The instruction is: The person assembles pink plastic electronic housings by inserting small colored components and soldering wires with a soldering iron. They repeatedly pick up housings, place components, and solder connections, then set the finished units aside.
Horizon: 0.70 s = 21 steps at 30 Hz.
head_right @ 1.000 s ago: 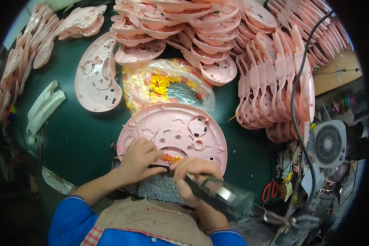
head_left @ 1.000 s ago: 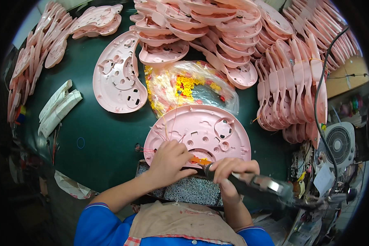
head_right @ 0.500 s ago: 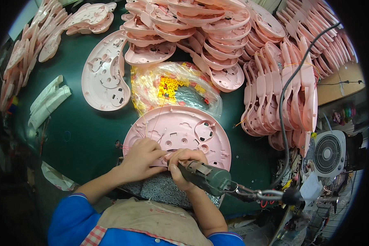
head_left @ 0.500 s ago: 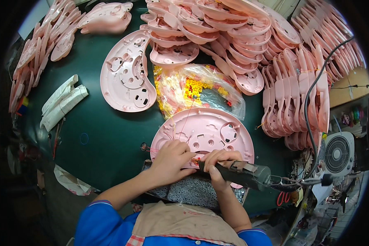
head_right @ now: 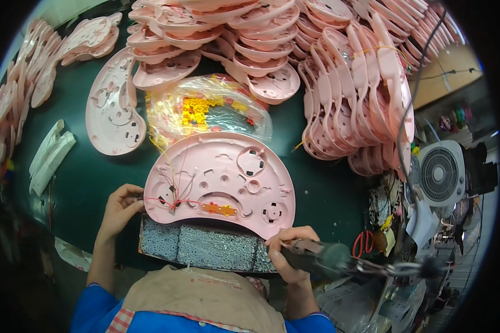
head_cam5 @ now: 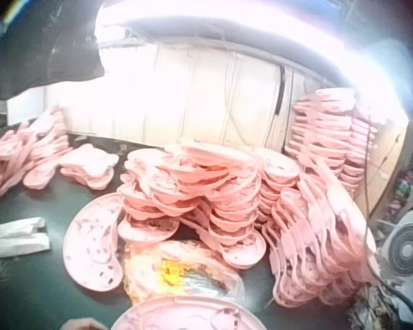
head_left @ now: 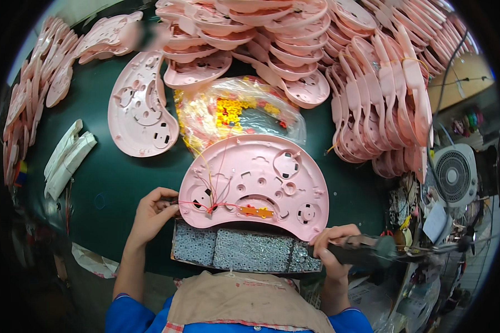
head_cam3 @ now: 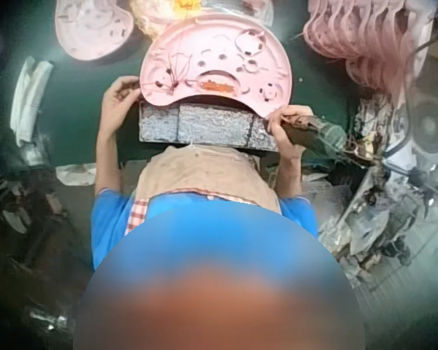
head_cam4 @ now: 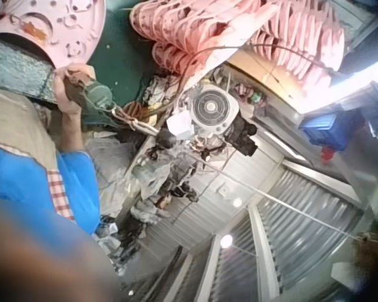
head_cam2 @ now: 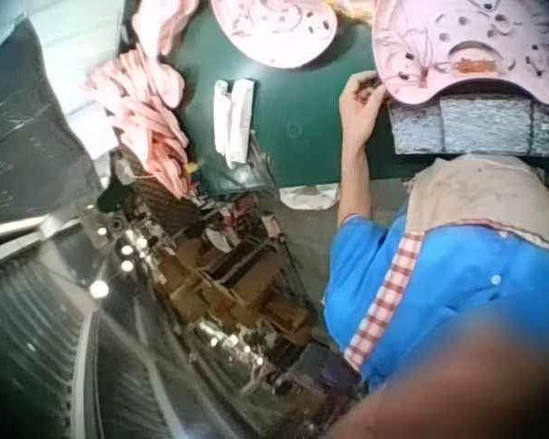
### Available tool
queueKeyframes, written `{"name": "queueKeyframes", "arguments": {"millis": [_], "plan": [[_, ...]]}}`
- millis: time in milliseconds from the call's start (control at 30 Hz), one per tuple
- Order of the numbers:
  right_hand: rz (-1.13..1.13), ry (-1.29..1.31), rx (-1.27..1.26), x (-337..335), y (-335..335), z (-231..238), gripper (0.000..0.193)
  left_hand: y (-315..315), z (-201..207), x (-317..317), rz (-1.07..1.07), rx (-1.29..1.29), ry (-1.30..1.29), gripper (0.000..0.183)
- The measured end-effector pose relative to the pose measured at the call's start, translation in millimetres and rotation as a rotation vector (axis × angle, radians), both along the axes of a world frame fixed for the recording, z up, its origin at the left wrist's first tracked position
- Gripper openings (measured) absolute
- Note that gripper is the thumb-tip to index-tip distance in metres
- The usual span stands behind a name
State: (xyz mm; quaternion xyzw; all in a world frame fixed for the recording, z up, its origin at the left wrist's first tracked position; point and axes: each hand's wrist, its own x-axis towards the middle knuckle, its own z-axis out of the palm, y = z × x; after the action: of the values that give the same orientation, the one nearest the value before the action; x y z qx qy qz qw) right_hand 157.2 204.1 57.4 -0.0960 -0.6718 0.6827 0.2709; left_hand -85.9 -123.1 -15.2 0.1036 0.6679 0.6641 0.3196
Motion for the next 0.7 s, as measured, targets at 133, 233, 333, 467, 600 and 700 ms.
{"name": "queueKeyframes", "arguments": {"millis": [133, 233, 333, 467, 600, 700], "plan": [[-0.053, 0.038, -0.062, 21, 5, -26, 0.038, 8, 33, -18, -0.081, -0.350, 0.465, 0.023], [-0.050, 0.125, -0.101, 22, 10, -19, 0.038, 19, 82, -32, -0.356, -0.247, 0.467, 0.018], [-0.031, 0.189, -0.170, 21, 8, -4, 0.036, 61, 124, -41, -0.796, 0.013, 0.485, 0.012], [0.013, 0.090, -0.151, 31, 9, -10, 0.036, 142, 115, -42, -1.284, 0.262, 0.446, 0.016], [-0.025, 0.063, -0.168, 38, 6, -21, 0.035, 212, 81, -37, -1.195, 0.214, 0.732, 0.010], [-0.060, 0.108, -0.131, 38, 7, -11, 0.034, 250, 50, -33, -1.086, 0.148, 0.843, 0.019]]}}
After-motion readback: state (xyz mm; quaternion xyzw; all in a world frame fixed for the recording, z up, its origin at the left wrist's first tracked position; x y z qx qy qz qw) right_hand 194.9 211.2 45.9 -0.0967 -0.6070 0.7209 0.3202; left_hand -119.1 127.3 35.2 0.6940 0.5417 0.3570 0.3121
